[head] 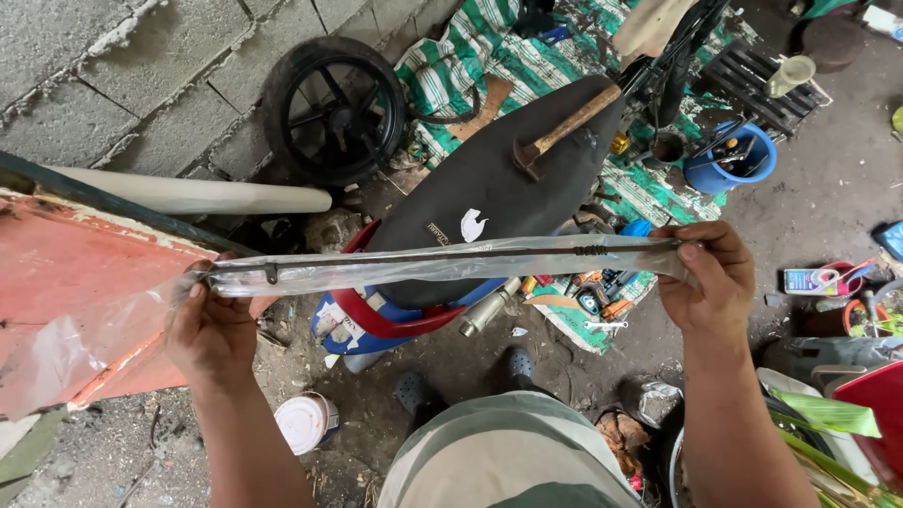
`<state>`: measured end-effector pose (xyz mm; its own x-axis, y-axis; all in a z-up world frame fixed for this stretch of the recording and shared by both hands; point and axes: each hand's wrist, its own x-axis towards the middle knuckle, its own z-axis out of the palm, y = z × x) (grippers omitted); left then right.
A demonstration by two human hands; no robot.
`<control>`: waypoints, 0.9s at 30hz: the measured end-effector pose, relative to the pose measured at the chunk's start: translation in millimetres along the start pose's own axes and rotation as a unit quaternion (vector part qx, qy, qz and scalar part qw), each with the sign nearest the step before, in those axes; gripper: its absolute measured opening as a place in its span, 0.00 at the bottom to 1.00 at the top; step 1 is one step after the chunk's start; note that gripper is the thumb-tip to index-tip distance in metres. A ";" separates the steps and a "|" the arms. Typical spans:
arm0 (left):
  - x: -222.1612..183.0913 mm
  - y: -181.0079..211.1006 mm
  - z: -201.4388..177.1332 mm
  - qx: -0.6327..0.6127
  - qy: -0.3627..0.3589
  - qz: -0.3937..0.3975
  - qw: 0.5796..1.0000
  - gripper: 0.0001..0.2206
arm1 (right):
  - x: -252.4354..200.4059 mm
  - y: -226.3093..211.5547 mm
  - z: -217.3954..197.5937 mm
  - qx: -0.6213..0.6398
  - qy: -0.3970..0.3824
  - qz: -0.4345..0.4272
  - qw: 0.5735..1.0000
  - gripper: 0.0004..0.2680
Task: Preparing a new motorcycle axle rod by hammering a metal plate and unpacking the rod from its plastic sleeve.
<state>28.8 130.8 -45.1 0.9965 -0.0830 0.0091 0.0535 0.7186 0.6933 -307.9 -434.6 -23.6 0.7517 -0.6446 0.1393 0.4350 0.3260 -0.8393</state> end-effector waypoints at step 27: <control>-9.6 -32.1 5.6 -0.061 -0.040 -0.020 0.997 0.23 | 47.3 60.0 -126.2 -0.369 -0.197 -0.342 0.842 0.28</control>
<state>17.1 104.7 -63.4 0.9853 -0.1648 0.0445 0.1053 0.7918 0.6016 -308.8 -532.8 -133.7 0.6189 -0.1810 0.7643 0.5162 -0.6397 -0.5695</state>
